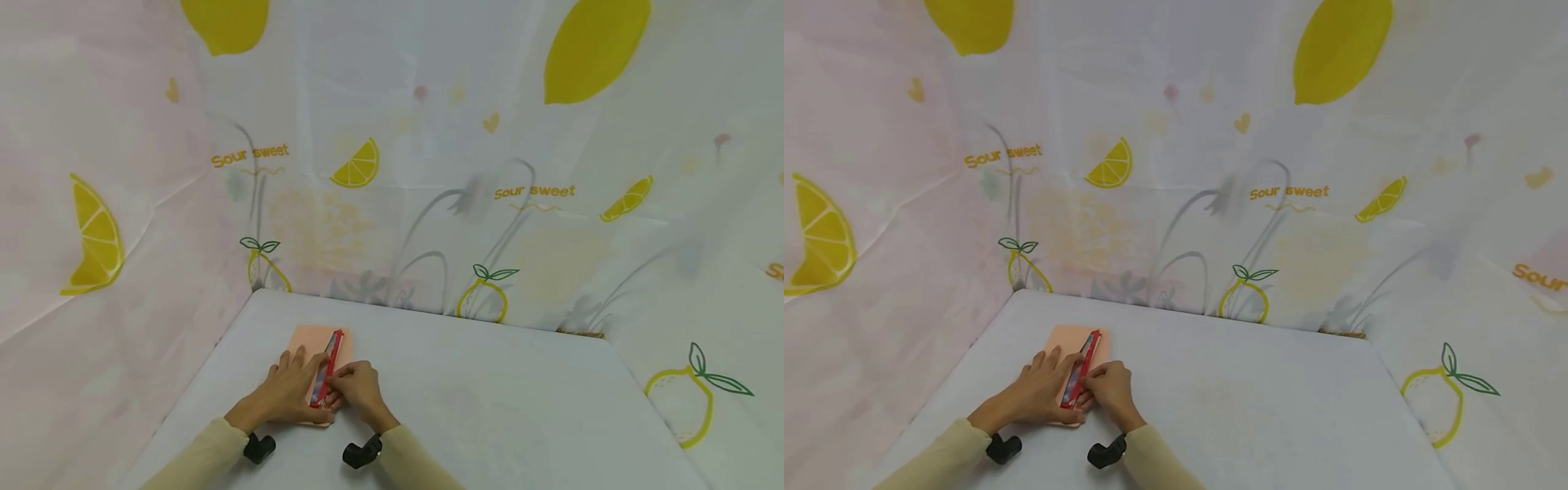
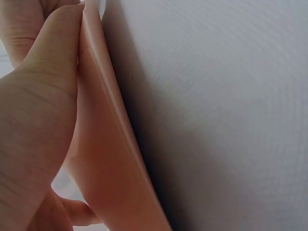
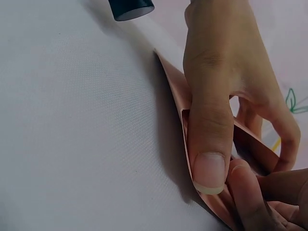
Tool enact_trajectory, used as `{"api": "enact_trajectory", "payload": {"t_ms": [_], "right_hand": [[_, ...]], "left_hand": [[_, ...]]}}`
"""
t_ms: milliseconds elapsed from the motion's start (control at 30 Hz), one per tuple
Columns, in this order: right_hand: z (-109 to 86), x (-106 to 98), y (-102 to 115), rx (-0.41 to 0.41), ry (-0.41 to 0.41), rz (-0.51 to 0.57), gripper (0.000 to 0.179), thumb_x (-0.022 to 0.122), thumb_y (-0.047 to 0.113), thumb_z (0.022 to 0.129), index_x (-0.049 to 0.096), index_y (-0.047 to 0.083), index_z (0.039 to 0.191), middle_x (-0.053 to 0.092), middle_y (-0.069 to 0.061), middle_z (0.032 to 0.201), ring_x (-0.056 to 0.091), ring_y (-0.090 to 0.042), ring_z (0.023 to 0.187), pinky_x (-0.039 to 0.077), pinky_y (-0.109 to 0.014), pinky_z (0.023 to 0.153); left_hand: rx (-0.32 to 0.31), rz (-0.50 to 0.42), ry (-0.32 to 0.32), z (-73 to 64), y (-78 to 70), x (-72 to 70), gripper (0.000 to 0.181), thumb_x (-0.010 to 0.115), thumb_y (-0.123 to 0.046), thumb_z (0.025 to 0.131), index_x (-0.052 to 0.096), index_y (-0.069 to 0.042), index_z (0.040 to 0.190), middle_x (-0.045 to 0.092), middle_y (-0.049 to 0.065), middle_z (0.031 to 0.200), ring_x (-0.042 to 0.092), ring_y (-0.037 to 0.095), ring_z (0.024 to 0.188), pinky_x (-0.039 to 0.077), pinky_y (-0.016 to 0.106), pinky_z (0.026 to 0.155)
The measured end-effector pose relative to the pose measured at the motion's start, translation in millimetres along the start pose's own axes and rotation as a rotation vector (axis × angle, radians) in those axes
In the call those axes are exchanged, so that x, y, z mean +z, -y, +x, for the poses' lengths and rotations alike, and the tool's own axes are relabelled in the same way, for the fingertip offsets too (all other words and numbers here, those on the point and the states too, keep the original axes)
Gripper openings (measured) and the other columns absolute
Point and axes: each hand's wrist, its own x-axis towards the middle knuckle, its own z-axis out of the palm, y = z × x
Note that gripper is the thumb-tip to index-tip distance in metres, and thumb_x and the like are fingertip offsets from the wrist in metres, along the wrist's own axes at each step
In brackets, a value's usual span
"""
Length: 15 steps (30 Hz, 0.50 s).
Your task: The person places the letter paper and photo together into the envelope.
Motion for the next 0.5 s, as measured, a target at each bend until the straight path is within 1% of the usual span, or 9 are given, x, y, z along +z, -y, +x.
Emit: {"api": "enact_trajectory", "payload": {"t_ms": [100,333,500], "right_hand": [[1.0,1.7,0.5,-0.006,0.003,0.006,0.007,0.072,0.001,0.094,0.071,-0.004,0.089,0.07,-0.011,0.063,0.067,-0.013,0.049,0.056,-0.028,0.049],[4.8,6.9,-1.3,-0.03,-0.002,-0.02,0.006,0.07,-0.002,0.093,0.072,-0.002,0.087,0.07,-0.011,0.062,0.067,-0.014,0.048,0.054,-0.026,0.048],[5.9,9.7,-2.0,-0.053,0.004,-0.026,0.007,0.069,-0.003,0.091,0.072,-0.002,0.085,0.07,-0.011,0.06,0.068,-0.015,0.048,0.054,-0.026,0.046]], "left_hand": [[0.0,0.006,-0.001,-0.5,-0.3,-0.1,0.114,0.077,-0.083,0.063,0.044,-0.017,0.149,0.039,0.038,0.148,0.041,0.054,0.124,0.041,0.07,0.09],[0.002,0.003,-0.006,-1.0,-1.0,-1.1,0.114,0.077,-0.083,0.063,0.043,-0.019,0.15,0.039,0.038,0.148,0.04,0.053,0.125,0.04,0.069,0.09],[-0.002,0.006,-0.004,-0.6,0.2,0.3,0.117,0.077,-0.084,0.063,0.042,-0.018,0.153,0.038,0.039,0.148,0.04,0.056,0.127,0.04,0.07,0.091]]}}
